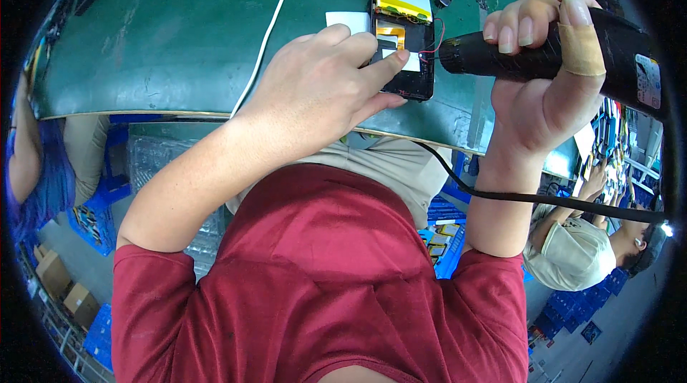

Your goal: Assemble an electronic device by installing components and fastening them with an electric screwdriver on an assembly line.

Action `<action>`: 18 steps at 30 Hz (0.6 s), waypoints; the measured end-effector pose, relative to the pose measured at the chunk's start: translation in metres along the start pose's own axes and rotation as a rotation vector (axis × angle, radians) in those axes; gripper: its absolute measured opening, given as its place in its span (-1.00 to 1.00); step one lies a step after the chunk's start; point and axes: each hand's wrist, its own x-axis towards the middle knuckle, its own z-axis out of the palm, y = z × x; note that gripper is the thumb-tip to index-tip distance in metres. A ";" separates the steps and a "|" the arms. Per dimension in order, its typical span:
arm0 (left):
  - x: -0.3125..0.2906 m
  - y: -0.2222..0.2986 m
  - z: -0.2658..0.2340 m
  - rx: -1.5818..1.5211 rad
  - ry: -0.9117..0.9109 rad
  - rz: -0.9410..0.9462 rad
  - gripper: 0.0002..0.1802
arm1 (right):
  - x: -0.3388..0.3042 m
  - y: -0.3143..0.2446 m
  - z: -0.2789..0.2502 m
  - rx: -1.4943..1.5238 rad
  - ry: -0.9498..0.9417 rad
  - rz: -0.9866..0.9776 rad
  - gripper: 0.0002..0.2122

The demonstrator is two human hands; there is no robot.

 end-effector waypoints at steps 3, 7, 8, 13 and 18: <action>-0.001 0.000 -0.001 -0.002 0.000 -0.004 -0.47 | -0.001 0.001 0.003 -0.011 0.019 0.006 -0.79; 0.000 0.001 0.000 -0.008 -0.002 -0.008 -0.47 | -0.002 0.002 0.004 -0.018 0.046 -0.004 -0.84; 0.000 0.001 0.000 -0.010 -0.004 -0.009 -0.47 | -0.001 0.003 0.003 -0.023 0.046 -0.022 -0.85; 0.000 0.001 -0.001 0.000 -0.016 -0.010 -0.48 | 0.001 0.005 0.014 -0.065 0.072 -0.071 -0.88; 0.002 -0.001 0.001 -0.002 -0.013 -0.005 -0.49 | 0.004 0.011 0.011 -0.052 0.106 -0.084 -0.88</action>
